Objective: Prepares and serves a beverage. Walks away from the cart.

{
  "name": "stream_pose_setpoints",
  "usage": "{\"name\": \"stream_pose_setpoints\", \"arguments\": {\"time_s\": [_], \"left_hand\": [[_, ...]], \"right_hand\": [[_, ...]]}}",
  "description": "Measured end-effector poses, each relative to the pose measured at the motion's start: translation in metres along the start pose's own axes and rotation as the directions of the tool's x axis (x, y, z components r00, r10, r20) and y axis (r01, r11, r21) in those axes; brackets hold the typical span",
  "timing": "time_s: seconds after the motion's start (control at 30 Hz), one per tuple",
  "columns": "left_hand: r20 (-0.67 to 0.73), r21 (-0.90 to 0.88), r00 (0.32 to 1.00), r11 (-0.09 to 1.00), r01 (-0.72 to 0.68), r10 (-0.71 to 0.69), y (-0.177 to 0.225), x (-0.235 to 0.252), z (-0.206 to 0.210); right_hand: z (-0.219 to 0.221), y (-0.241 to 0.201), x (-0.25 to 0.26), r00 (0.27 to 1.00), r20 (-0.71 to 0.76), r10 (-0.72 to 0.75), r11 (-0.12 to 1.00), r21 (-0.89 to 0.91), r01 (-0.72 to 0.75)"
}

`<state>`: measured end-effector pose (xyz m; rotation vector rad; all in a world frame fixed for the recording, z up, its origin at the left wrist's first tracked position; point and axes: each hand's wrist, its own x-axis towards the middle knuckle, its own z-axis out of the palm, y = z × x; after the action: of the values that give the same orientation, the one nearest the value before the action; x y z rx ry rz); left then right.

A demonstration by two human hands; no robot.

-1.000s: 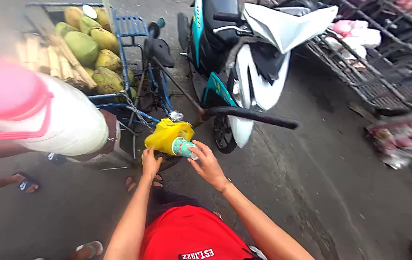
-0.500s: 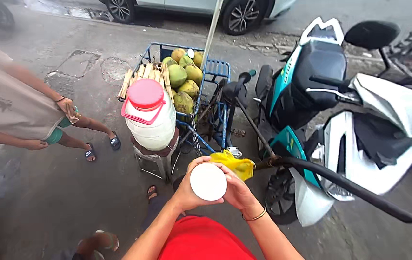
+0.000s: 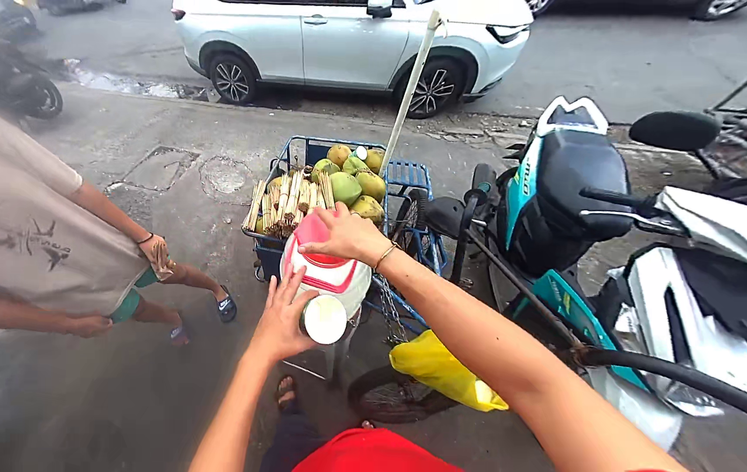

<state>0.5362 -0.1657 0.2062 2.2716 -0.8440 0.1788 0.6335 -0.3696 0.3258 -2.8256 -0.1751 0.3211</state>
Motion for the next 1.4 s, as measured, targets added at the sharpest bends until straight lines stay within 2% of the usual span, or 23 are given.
{"name": "stream_pose_setpoints", "arguments": {"time_s": [0.1, 0.2, 0.3, 0.43, 0.5, 0.57, 0.6, 0.67, 0.73, 0.83, 0.9, 0.93, 0.97, 1.03, 1.07, 1.13, 1.23, 1.27, 1.3, 1.33, 1.37, 1.4], "left_hand": [[0.048, -0.054, 0.995, 0.995, -0.079, 0.082, -0.017, -0.001, -0.003], [0.076, -0.124, 0.987, 0.983, -0.134, 0.144, -0.028, -0.001, -0.003], [0.08, -0.127, 0.977, 0.974, -0.187, 0.198, -0.038, 0.0, -0.001], [0.089, -0.14, 0.968, 0.965, -0.223, 0.236, -0.047, 0.002, -0.002], [0.085, -0.215, 0.969, 0.954, -0.209, 0.231, -0.049, 0.005, -0.007], [0.078, -0.408, 0.982, 0.904, -0.128, 0.174, -0.05, 0.008, -0.02], [0.067, -0.537, 0.991, 0.841, -0.059, 0.112, -0.049, 0.008, -0.029], [0.064, -0.771, 0.993, 0.627, 0.113, -0.1, -0.047, 0.007, -0.05], [0.059, -0.862, 0.957, 0.469, 0.192, -0.285, -0.048, 0.006, -0.072], [0.03, -0.907, 0.928, 0.38, 0.182, -0.372, -0.063, 0.01, -0.09], [-0.029, -0.922, 0.915, 0.365, 0.131, -0.403, -0.062, 0.011, -0.097], [-0.069, -0.931, 0.914, 0.354, 0.085, -0.401, -0.061, 0.01, -0.099], [-0.12, -0.94, 0.908, 0.339, 0.026, -0.401, -0.057, 0.01, -0.099], [-0.22, -0.943, 0.892, 0.321, -0.09, -0.396, -0.042, 0.009, -0.099], [-0.262, -0.938, 0.878, 0.319, -0.135, -0.4, -0.034, 0.009, -0.098], [-0.287, -0.932, 0.888, 0.317, -0.174, -0.359, -0.027, 0.01, -0.091], [-0.2, -0.953, 0.898, 0.289, -0.086, -0.392, -0.025, 0.004, -0.079], [-0.178, -0.96, 0.875, 0.276, -0.053, -0.45, -0.022, -0.002, -0.076], [-0.152, -0.966, 0.836, 0.257, -0.014, -0.527, -0.016, -0.007, -0.075], [-0.124, -0.971, 0.811, 0.24, 0.02, -0.572, -0.013, -0.013, -0.075], [-0.096, -0.974, 0.789, 0.221, 0.051, -0.606, -0.012, -0.018, -0.075], [-0.074, -0.977, 0.766, 0.199, 0.072, -0.638, -0.012, -0.023, -0.075]], "right_hand": [[-0.003, -0.017, 0.023, 0.984, 0.158, 0.087, 0.988, -0.139, -0.065], [0.0, -0.014, 0.025, 0.984, 0.165, 0.065, 0.987, -0.156, -0.039], [0.001, -0.005, 0.027, 0.982, 0.179, -0.057, 0.984, -0.157, 0.086], [-0.007, 0.006, 0.031, 0.945, 0.227, -0.235, 0.96, -0.098, 0.262], [-0.011, 0.009, 0.035, 0.928, 0.23, -0.294, 0.941, -0.103, 0.323], [-0.011, 0.01, 0.035, 0.918, 0.225, -0.326, 0.931, -0.093, 0.353], [-0.009, 0.012, 0.034, 0.917, 0.207, -0.342, 0.93, -0.066, 0.362], [-0.008, 0.016, 0.032, 0.914, 0.181, -0.363, 0.929, -0.005, 0.37], [-0.011, 0.022, 0.035, 0.906, 0.186, -0.381, 0.924, 0.097, 0.369], [-0.031, 0.031, 0.044, 0.905, 0.068, -0.419, 0.861, 0.346, 0.373], [-0.061, 0.028, 0.039, 0.928, 0.021, -0.373, 0.781, 0.547, 0.302], [-0.069, 0.027, 0.033, 0.938, -0.016, -0.346, 0.698, 0.664, 0.269], [-0.068, 0.024, 0.025, 0.94, -0.076, -0.333, 0.559, 0.787, 0.262], [-0.036, 0.007, 0.0, 0.933, -0.238, -0.269, 0.161, 0.944, 0.287], [-0.011, -0.009, -0.013, 0.943, -0.275, -0.186, -0.062, 0.961, 0.268], [0.041, -0.045, -0.038, 0.965, -0.242, -0.103, -0.399, 0.898, 0.182], [0.098, -0.092, -0.064, 0.981, -0.167, -0.095, -0.685, 0.727, 0.057], [0.109, -0.1, -0.069, 0.984, -0.152, -0.09, -0.725, 0.688, 0.04], [0.116, -0.103, -0.074, 0.988, -0.137, -0.073, -0.716, 0.697, 0.044], [0.12, -0.102, -0.079, 0.992, -0.117, -0.049, -0.641, 0.765, 0.059], [0.122, -0.096, -0.083, 0.994, -0.103, -0.038, -0.485, 0.872, 0.071], [0.123, -0.086, -0.086, 0.995, -0.092, -0.033, -0.279, 0.957, 0.079]]}}
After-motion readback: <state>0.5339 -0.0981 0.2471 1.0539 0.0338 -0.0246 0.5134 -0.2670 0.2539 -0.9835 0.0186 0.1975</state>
